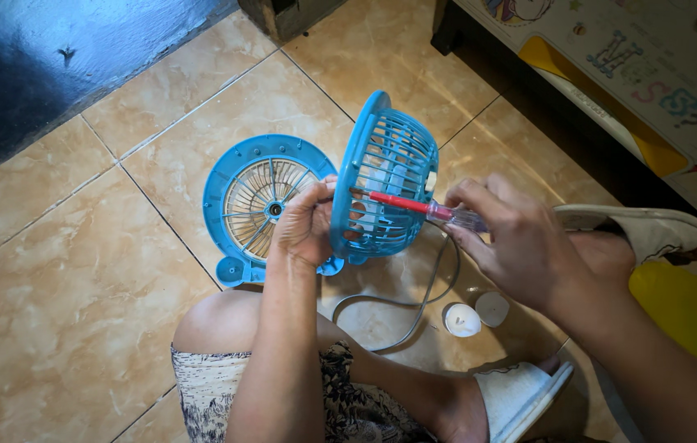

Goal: The person assembles a small blue electric fan by hand. They attach the front grille to the fan body, secure it with a screwdriver, and then attach the rear grille, tightening the central screw to complete the assembly.

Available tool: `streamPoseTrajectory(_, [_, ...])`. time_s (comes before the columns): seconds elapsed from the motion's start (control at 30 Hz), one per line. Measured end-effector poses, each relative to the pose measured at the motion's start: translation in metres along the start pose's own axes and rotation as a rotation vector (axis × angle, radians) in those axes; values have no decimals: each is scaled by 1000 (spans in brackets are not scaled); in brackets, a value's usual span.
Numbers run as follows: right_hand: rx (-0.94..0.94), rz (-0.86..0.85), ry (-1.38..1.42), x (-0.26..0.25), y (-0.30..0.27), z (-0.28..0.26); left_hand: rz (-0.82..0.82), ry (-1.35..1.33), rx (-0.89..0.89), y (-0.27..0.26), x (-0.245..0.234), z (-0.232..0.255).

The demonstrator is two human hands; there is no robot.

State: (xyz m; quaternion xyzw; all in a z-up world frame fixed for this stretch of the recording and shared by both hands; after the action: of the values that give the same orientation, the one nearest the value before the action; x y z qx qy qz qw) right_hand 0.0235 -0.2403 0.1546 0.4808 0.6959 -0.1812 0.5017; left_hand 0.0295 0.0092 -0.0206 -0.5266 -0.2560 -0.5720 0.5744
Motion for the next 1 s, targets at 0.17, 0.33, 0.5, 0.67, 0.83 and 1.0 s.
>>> streamPoseTrajectory(0.17, [49,-9,29,5,-6,1,-43,-10,-20,1,0,-5])
streamPoseTrajectory(0.33, [-103,137,-79,4,-12,-2,37,6,-18,3,-1,-6])
streamPoseTrajectory(0.5, [-54,266,31,21,-35,19,5,99,-11,2,5,-8])
streamPoseTrajectory(0.67, [340,267,498,61,-76,74,-3,184,-5,1,9,-13])
streamPoseTrajectory(0.83, [879,393,1069,98,-96,114,73,311,24,1,34,-38])
streamPoseTrajectory(1.0, [1083,379,1552,146,-98,122,-143,935,218,-6,79,-107])
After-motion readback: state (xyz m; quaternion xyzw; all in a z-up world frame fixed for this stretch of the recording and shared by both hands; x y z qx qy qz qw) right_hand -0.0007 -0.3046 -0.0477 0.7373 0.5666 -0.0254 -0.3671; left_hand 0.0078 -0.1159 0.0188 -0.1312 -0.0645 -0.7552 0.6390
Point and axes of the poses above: each hand's wrist, its own y-axis towards the middle knuckle, its own x-axis out of the palm, z = x × y, the point moved 2 cm from there along y, towards the middle knuckle, and after that the axes turned 8 degrees about z, right-handed, at the moved point
